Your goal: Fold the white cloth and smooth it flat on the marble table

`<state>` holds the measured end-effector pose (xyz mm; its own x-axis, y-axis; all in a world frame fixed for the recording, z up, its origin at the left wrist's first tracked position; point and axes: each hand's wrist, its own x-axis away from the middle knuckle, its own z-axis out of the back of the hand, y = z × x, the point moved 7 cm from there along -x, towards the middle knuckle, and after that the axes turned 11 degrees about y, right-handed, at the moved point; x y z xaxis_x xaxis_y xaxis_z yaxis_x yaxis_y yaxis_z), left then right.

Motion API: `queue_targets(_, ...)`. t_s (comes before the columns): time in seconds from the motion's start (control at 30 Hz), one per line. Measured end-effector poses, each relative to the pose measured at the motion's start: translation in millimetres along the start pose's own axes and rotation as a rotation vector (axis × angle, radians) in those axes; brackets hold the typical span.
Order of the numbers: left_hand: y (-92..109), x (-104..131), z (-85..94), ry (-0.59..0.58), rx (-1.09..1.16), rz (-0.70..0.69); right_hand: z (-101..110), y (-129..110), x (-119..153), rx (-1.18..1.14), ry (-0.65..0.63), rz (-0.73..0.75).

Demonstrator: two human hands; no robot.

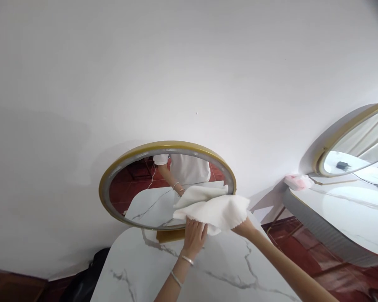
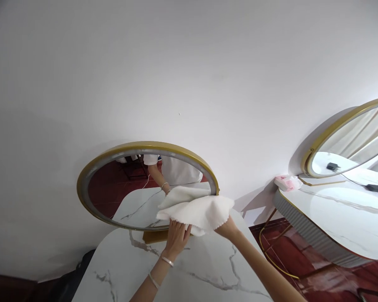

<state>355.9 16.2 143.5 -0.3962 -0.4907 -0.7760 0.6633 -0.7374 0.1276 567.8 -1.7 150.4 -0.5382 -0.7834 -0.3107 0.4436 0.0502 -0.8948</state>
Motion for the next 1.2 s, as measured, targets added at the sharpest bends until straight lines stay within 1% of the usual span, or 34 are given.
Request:
queue_targets(0.07, -12.5, 33.9, -7.3, -0.058, -0.020, 0.078, -14.3, 12.7, 20.2, -0.017, -0.110, -0.005)
queue_targets(0.13, -22.7, 62.5, -9.1, -0.109, -0.044, 0.127, -27.0, 19.9, 40.0, -0.035, -0.205, -0.004)
queue_targets(0.23, -31.1, 92.3, -4.8, -0.149, -0.064, 0.186, -43.3, 19.8, 70.8, -0.059, -0.301, -0.015)
queue_targets(0.27, -32.0, 99.5, -3.2, -0.164, -0.060, 0.208, -47.4, 16.8, 81.6, -0.072, -0.308, -0.022)
queue_targets(0.33, -31.2, 111.7, -0.1, -0.191, -0.034, 0.249, -51.0, 10.0, 103.1, -0.169, -0.261, -0.091)
queue_targets(0.4, -29.3, 122.5, 4.3, -0.188, -0.009, 0.297, -51.6, 7.6, 125.3, -0.353, -0.183, -0.277)
queue_targets(0.47, -29.0, 133.3, 10.1, -0.147, 0.016, 0.370, -53.3, 9.4, 148.3, -0.562, -0.135, -0.546)
queue_targets(0.53, -31.6, 143.9, 16.7, -0.069, 0.048, 0.477, -56.0, 10.5, 169.6, -0.718, -0.136, -0.819)
queue_targets(0.57, -33.8, 148.5, 19.5, -0.024, 0.073, 0.539, -55.9, 10.1, 178.1, -0.773, -0.130, -0.932)
queue_targets(0.6, -36.7, 152.4, 22.0, 0.025, 0.096, 0.607, -55.0, 9.2, 184.9, -0.807, -0.125, -1.017)
queue_targets(0.63, -40.5, 155.1, 24.4, 0.077, 0.115, 0.681, -52.9, 8.0, 189.8, -0.817, -0.114, -1.067)
queue_targets(0.7, -47.8, 155.0, 28.4, 0.184, 0.155, 0.808, -47.1, 5.5, 195.6, -0.783, -0.089, -1.074)
queue_targets(0.73, -51.1, 151.5, 31.1, 0.240, 0.174, 0.846, -43.9, 4.9, 197.9, -0.755, -0.066, -1.057)
queue_targets(0.77, -53.6, 145.3, 34.0, 0.287, 0.186, 0.856, -40.7, 5.2, 200.9, -0.724, -0.033, -1.048)
queue_targets(0.83, -57.1, 127.3, 42.1, 0.344, 0.161, 0.808, -33.1, 7.2, 206.6, -0.681, 0.068, -1.032)
queue_targets(0.9, -59.8, 107.1, 52.3, 0.350, 0.083, 0.714, -21.6, 8.2, 209.1, -0.666, 0.203, -0.992)
queue_targets(0.97, -61.6, 88.5, 62.1, 0.310, 0.037, 0.615, -6.5, 5.4, 207.4, -0.689, 0.317, -0.944)
queue_targets(1.0, -61.7, 80.1, 65.8, 0.266, 0.052, 0.564, 2.2, 2.3, 205.0, -0.701, 0.349, -0.922)
queue_targets(1.03, -60.7, 72.4, 68.8, 0.206, 0.091, 0.514, 11.3, -2.3, 201.4, -0.711, 0.354, -0.901)
queue_targets(1.13, -52.4, 53.9, 83.0, 0.021, 0.244, 0.398, 42.3, -23.8, 186.8, -0.731, 0.276, -0.821)
queue_targets(1.2, -44.5, 42.1, 102.5, -0.038, 0.336, 0.361, 65.9, -41.9, 179.5, -0.775, 0.225, -0.766)
